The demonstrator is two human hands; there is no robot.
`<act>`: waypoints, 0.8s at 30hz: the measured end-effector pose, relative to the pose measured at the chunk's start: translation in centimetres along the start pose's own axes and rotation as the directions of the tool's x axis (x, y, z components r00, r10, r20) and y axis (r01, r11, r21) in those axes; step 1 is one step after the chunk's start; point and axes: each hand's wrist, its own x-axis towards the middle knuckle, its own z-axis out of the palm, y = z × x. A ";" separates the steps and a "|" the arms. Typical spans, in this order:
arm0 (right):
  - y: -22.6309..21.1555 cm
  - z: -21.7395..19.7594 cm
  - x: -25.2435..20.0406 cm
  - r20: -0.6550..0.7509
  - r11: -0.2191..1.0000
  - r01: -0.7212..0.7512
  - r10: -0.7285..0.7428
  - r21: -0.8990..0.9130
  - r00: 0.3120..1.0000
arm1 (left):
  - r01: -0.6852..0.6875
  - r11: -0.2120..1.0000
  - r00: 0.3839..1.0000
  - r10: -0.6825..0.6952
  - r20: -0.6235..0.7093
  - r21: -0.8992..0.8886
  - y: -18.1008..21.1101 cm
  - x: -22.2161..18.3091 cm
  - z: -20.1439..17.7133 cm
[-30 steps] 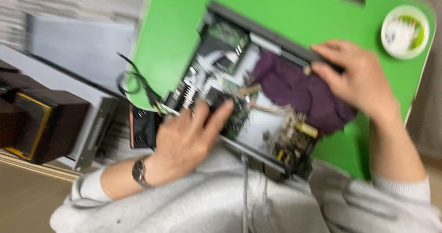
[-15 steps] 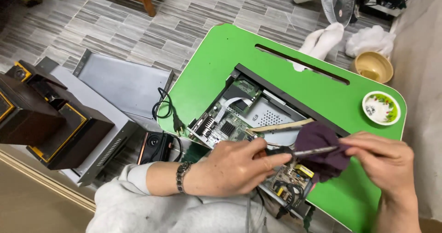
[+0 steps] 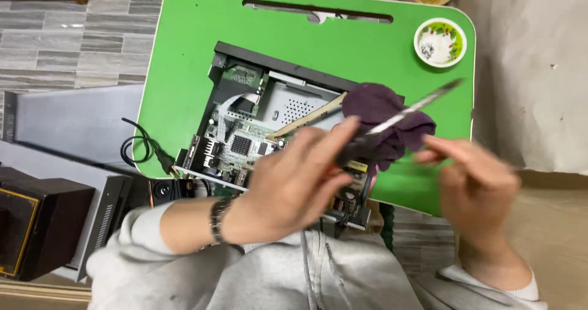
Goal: Cleaning and inspecting the internal components of an electronic device using a cloth, screwdriver, and toothbrush
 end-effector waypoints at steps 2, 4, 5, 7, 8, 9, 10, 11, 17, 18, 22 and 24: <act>-1.2 0.7 -0.8 0.130 0.984 -0.131 0.115 0.121 0.985 | 0.028 0.987 0.999 -0.035 0.040 0.159 3.2 2.1 1.2; -2.7 1.3 -1.1 0.265 0.935 -0.275 0.214 0.224 0.940 | 0.042 0.949 0.994 -0.070 0.079 0.314 5.1 3.3 2.3; -3.6 1.6 -1.0 0.222 0.800 -0.342 0.265 0.492 0.938 | 0.014 0.990 0.964 -0.051 0.261 0.140 5.5 3.2 3.0; -3.1 0.9 -1.6 0.194 0.591 -0.366 0.336 0.719 0.922 | 0.022 0.999 0.901 0.001 0.434 -0.047 5.8 3.1 3.7; -1.8 0.0 -2.3 0.107 0.574 -0.340 0.401 0.745 0.910 | 0.013 0.993 0.891 0.043 0.452 -0.120 5.7 3.2 3.8; -0.5 -0.8 -3.1 0.024 0.557 -0.314 0.465 0.769 0.885 | 0.011 0.981 0.880 0.082 0.468 -0.192 5.6 3.3 3.9; -0.1 -2.3 -3.7 0.030 0.551 -0.324 0.475 0.769 0.879 | 0.021 0.980 0.877 0.077 0.475 -0.197 4.6 2.8 4.1; 0.3 -3.9 -4.4 -0.005 0.637 -0.422 0.555 0.645 0.832 | -0.135 0.988 0.917 0.153 0.369 -0.074 3.5 2.4 4.3; 14.7 -8.6 -12.0 0.155 0.575 -0.744 0.746 0.339 0.648 | -0.131 0.970 0.898 0.028 0.439 0.206 -3.0 6.1 3.7; 14.8 -8.3 -11.8 0.095 0.504 -0.834 0.840 0.225 0.534 | -0.186 0.948 0.914 0.072 0.399 0.256 -4.6 6.3 4.5; 14.7 -5.4 -11.8 0.196 0.298 -0.918 0.948 -0.261 0.251 | -0.193 0.959 0.917 0.102 0.386 0.205 -4.8 8.6 5.3; 14.9 -2.7 -12.7 0.170 0.171 -0.907 0.979 -0.386 0.112 | -0.141 0.906 0.909 -0.041 0.414 0.400 -4.8 9.6 5.8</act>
